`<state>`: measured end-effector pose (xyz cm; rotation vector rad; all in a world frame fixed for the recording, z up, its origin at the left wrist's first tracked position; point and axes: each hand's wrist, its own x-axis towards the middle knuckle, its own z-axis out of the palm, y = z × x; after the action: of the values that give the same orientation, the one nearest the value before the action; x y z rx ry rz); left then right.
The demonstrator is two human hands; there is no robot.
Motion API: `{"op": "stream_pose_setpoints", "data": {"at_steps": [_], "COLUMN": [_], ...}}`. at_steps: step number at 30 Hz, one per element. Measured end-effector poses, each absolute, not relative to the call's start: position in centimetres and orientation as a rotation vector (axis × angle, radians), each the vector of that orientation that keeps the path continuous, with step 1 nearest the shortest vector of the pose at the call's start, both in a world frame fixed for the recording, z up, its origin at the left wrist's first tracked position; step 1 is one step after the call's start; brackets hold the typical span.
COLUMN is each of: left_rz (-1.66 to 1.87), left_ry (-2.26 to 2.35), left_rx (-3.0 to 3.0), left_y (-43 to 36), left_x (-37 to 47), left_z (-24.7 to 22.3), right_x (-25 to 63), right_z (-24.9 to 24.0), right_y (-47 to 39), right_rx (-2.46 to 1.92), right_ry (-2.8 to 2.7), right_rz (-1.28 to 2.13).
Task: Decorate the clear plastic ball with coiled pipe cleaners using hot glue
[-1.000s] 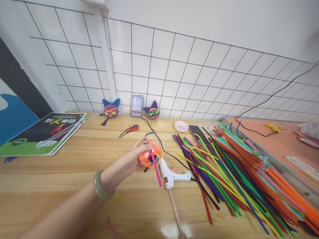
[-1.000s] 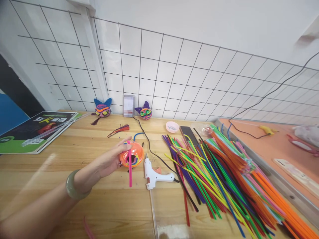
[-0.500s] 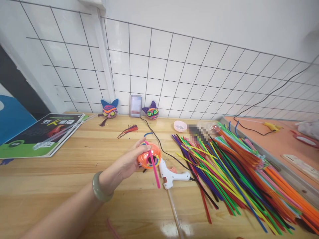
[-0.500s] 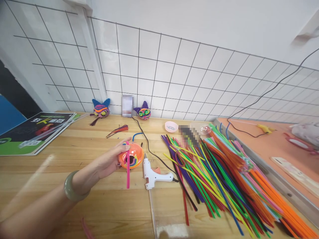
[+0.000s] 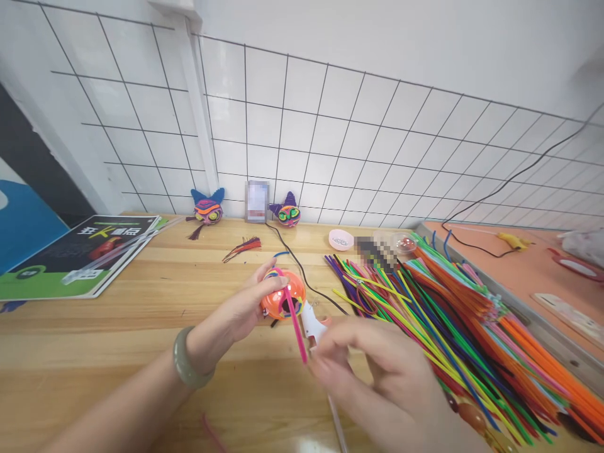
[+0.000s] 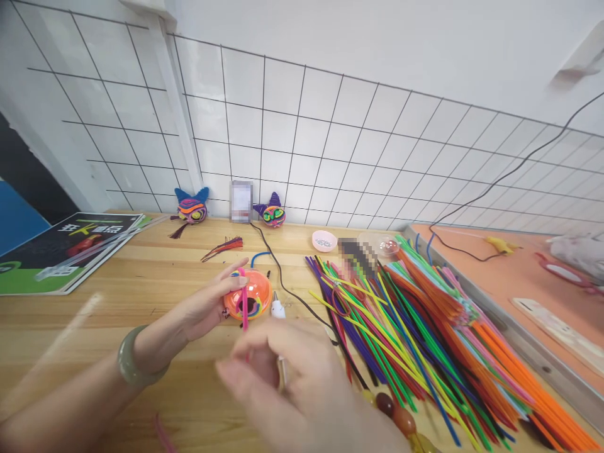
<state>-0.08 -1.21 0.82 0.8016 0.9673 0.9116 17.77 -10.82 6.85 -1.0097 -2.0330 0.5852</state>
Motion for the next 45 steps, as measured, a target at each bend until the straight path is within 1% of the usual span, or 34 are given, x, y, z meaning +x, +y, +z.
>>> {"op": "stream_pose_setpoints", "data": {"at_steps": [2,5,8,15,30,41,45], "left_rz": [0.933,0.958,0.965,0.955,0.860,0.821,0.821], "left_ry": [0.974,0.983,1.000,0.967,0.927,0.933,0.928], "left_rx": [0.820,0.850,0.857,0.853,0.888,0.885,0.871], "left_y": [-1.3,-1.4,-1.5,-1.6,-1.5,-1.5,-1.5], "left_x": [0.0,0.0,0.1,0.0,-0.4,-0.8,-0.9], "left_z": [1.0,1.3,1.5,1.6,1.8,1.9,1.6], "right_x": [16.9,16.2,16.1,16.7,18.0,18.1,18.2], "right_z": [6.4,5.6,4.8,4.3,5.0,4.3,3.9], "right_y": [-9.7,-8.8,-8.4,-7.9,-7.1,-6.5,-6.3], "right_rx": [-1.175,-1.287,-1.311,-1.255,-1.259,-1.060,-1.015], "right_ry": [-2.110,-2.239,-2.311,-2.342,-2.375,-2.265,-2.223], "right_rz": [0.534,0.368,0.243,0.117,0.164,0.231,0.209]}}
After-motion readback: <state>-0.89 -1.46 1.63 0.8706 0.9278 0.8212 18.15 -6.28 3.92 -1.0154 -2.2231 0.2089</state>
